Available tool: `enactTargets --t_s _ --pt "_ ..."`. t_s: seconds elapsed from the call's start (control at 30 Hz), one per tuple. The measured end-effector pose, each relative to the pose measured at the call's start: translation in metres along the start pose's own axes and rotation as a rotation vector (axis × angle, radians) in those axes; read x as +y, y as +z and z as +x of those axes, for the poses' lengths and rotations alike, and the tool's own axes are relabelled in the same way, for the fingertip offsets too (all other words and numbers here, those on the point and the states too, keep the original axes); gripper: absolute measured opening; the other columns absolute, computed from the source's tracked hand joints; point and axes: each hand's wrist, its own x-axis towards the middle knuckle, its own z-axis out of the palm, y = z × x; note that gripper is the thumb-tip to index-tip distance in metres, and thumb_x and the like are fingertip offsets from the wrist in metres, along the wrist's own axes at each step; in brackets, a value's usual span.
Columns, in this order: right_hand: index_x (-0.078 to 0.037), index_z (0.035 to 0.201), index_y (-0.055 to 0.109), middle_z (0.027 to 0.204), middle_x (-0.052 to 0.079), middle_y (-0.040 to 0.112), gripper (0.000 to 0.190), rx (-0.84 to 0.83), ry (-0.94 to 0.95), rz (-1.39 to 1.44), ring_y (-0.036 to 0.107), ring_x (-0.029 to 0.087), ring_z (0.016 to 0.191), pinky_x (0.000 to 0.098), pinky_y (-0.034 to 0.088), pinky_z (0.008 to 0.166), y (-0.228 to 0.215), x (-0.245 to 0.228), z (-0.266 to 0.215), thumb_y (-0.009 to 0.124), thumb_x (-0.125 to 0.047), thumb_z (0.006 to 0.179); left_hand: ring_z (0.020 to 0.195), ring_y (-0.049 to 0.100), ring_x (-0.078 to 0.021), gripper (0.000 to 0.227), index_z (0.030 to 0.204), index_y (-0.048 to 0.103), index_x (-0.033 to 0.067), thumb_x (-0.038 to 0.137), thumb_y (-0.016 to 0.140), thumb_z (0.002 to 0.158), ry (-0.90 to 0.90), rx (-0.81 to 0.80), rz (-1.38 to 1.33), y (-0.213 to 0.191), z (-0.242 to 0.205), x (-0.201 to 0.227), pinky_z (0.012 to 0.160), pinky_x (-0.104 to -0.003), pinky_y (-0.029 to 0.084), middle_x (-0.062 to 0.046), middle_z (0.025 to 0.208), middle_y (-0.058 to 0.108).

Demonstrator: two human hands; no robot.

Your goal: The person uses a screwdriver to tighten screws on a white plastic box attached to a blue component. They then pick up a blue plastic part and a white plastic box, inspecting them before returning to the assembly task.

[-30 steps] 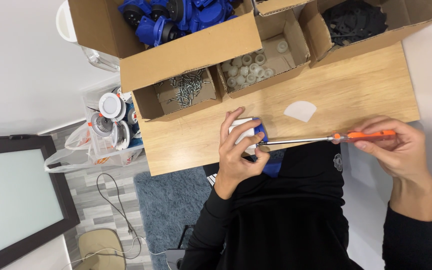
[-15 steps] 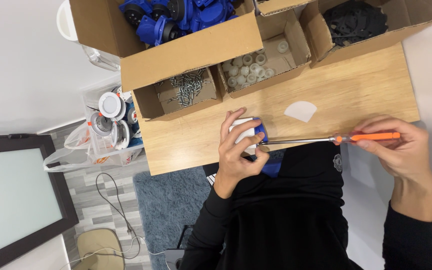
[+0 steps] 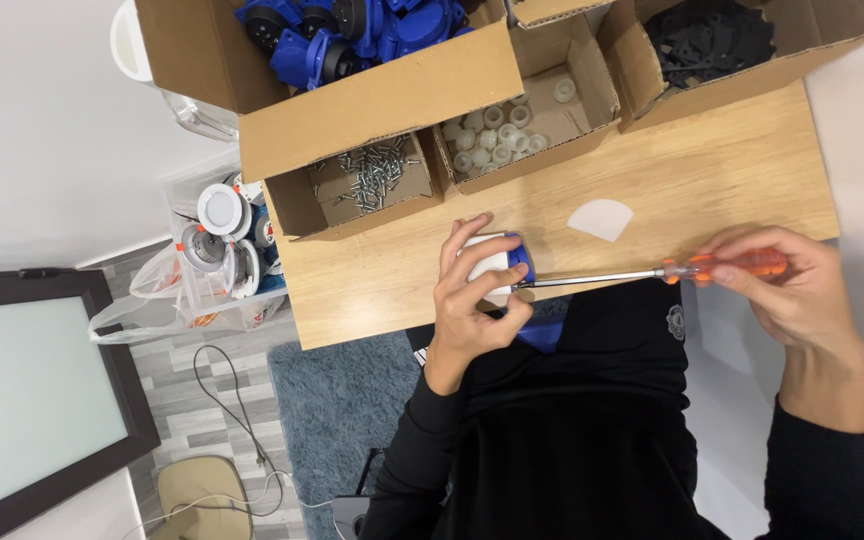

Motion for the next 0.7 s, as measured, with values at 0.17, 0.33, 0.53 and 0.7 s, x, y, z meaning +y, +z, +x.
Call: enactTargets --t_s 0.17,0.33,0.53,0.7 --pt "0.002 0.117 0.067 0.132 0.023 0.069 0.030 -0.114 -0.127 -0.011 0.079 0.039 0.123 0.0485 0.071 0.117 0.005 -0.012 -0.001 0.073 0.012 0.089 0.143 0.060 -0.0447 0.019 0.090 0.076 0.0099 0.000 0.070 0.075 -0.029 -0.014 -0.031 -0.001 -0.002 -0.002 0.132 -0.069 0.039 -0.008 0.125 0.075" --pt "0.011 0.113 0.072 0.085 0.023 0.071 0.017 0.046 0.075 -0.307 0.065 0.026 0.055 0.0305 0.054 0.064 0.022 -0.026 -0.003 0.061 -0.002 0.115 0.144 0.060 -0.0443 0.019 0.091 0.076 0.0109 0.000 0.072 0.077 -0.051 -0.035 -0.032 -0.003 -0.002 0.000 0.132 -0.072 0.038 -0.007 0.127 0.074" --pt "0.008 0.111 0.070 0.112 0.025 0.075 0.016 -0.019 -0.109 -0.186 0.077 0.032 0.097 0.0352 0.066 0.089 0.006 -0.005 -0.009 0.075 0.006 0.095 0.145 0.061 -0.0444 0.021 0.094 0.077 0.0129 -0.001 0.073 0.078 -0.061 -0.041 -0.051 -0.005 -0.001 0.000 0.133 -0.072 0.038 -0.005 0.129 0.074" --pt "0.004 0.117 0.069 0.125 0.024 0.073 0.032 -0.056 -0.182 -0.206 0.076 0.033 0.123 0.0371 0.071 0.105 0.004 -0.009 -0.013 0.079 0.011 0.088 0.144 0.060 -0.0443 0.022 0.093 0.077 0.0126 -0.002 0.072 0.077 -0.053 -0.047 -0.048 -0.005 0.001 0.002 0.132 -0.071 0.040 -0.006 0.129 0.074"
